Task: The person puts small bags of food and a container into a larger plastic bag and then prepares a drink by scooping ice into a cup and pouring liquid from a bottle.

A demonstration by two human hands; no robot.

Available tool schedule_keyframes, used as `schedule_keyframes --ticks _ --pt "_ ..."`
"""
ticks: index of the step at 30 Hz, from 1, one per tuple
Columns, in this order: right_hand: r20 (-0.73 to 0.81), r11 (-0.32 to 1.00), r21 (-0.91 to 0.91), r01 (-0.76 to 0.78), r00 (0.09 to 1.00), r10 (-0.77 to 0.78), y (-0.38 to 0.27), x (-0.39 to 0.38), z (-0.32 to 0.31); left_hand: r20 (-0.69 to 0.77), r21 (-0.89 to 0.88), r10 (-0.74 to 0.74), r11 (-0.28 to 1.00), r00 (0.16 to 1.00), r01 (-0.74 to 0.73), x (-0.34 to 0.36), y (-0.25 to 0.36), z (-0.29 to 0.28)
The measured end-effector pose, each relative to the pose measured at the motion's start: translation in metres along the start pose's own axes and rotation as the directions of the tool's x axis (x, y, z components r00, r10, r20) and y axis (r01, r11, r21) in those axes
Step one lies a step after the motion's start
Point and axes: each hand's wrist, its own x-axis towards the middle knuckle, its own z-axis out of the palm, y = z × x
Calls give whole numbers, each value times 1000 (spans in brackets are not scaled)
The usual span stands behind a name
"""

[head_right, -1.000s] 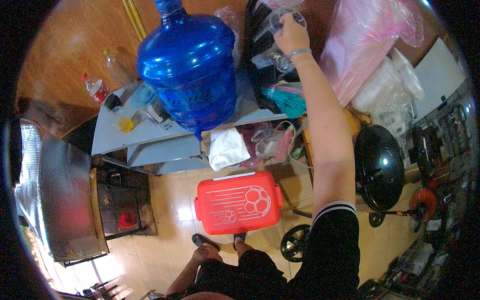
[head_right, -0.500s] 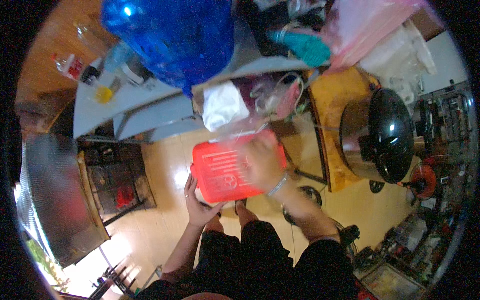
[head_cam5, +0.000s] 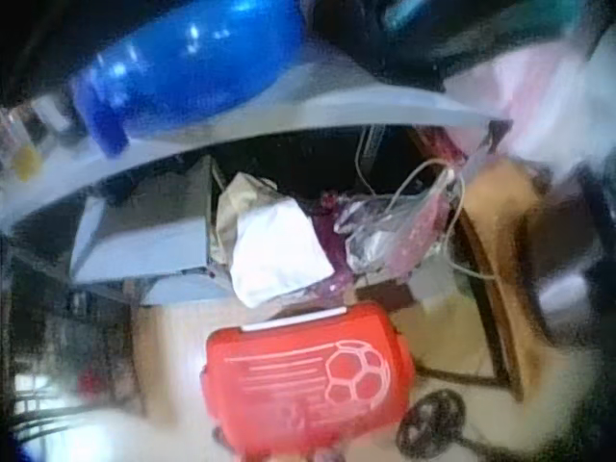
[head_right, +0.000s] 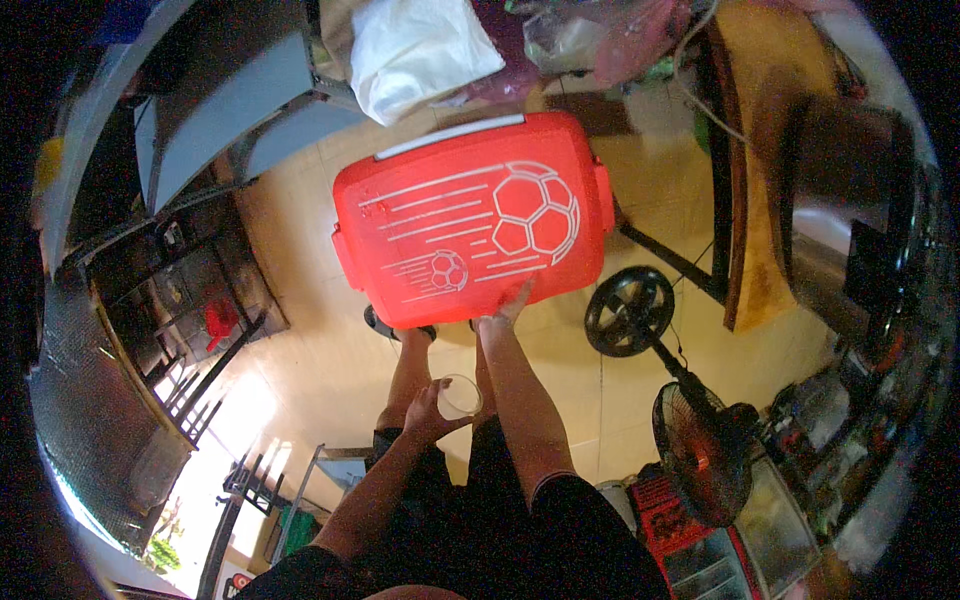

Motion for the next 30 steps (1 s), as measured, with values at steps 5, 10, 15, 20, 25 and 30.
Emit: schedule_keyframes --ticks 5,10,15,20,25,30 --pt "-104 971 -239 -2 994 -23 -26 -126 39 -178 124 72 991 981 -50 0 -43 17" --pt "616 552 -563 615 758 -215 -66 -160 105 -646 227 355 935 676 -274 86 -21 -124" --pt "576 -322 -801 504 795 -189 -70 52 4 -726 413 480 877 492 -246 175 2 -251" --pt "805 -841 -259 474 587 83 -34 166 13 -607 523 615 786 503 -330 209 -3 -300" --pt "650 -946 296 134 697 302 -22 217 1 -486 689 674 687 557 -229 211 -1 -293" --pt "409 -940 98 327 848 337 -27 158 -14 -691 148 339 931 638 -333 186 -54 -248"
